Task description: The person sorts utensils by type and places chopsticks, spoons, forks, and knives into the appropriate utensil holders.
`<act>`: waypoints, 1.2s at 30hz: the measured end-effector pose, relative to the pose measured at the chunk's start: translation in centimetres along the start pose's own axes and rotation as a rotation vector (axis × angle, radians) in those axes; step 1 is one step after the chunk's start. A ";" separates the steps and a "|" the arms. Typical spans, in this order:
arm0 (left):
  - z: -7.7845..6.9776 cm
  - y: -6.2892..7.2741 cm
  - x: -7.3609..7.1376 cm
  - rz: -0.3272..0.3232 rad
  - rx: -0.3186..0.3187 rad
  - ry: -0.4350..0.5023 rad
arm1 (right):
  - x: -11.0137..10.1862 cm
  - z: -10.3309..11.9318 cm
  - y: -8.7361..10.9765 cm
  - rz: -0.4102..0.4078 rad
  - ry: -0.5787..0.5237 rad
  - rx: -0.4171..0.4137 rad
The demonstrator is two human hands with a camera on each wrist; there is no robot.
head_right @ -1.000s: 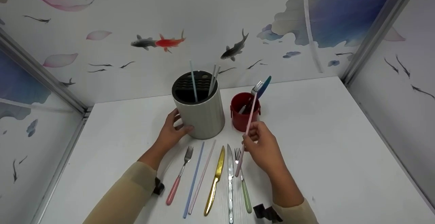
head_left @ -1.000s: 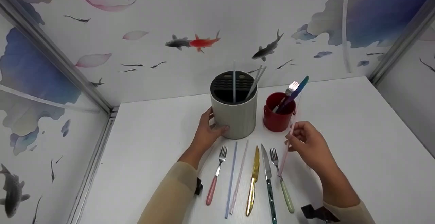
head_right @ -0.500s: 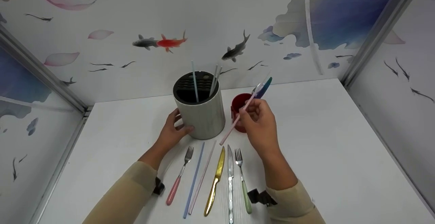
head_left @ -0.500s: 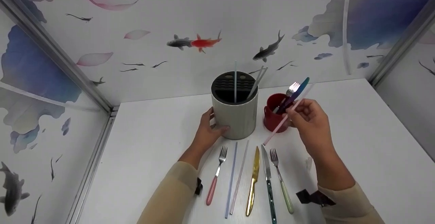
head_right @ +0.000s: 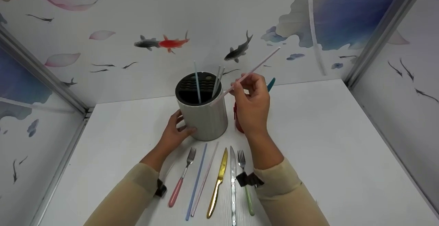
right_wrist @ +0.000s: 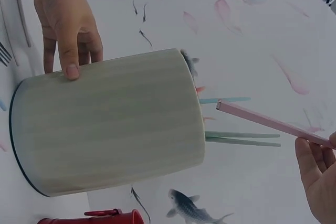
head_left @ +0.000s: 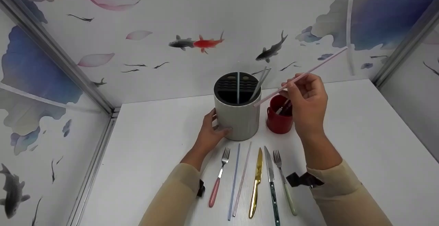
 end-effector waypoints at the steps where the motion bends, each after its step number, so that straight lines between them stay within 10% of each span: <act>1: 0.0 0.0 0.0 -0.001 0.000 -0.005 | 0.3 -0.1 -0.1 -0.008 -0.010 -0.009; 14: -0.1 0.0 0.1 -0.005 0.001 -0.006 | 2.9 -2.2 -1.0 0.015 0.131 -0.100; 36: -0.2 0.2 0.0 -0.001 -0.003 -0.007 | 3.9 -5.7 -1.9 0.193 0.365 0.120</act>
Point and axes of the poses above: each hand's wrist, its own y-axis away from the middle knuckle, its own x-axis out of the palm, z = x × y, the point moved 2 cm from there along -y, towards the middle knuckle, and after that the axes turned 2 degrees about x, right-handed, at the moved point
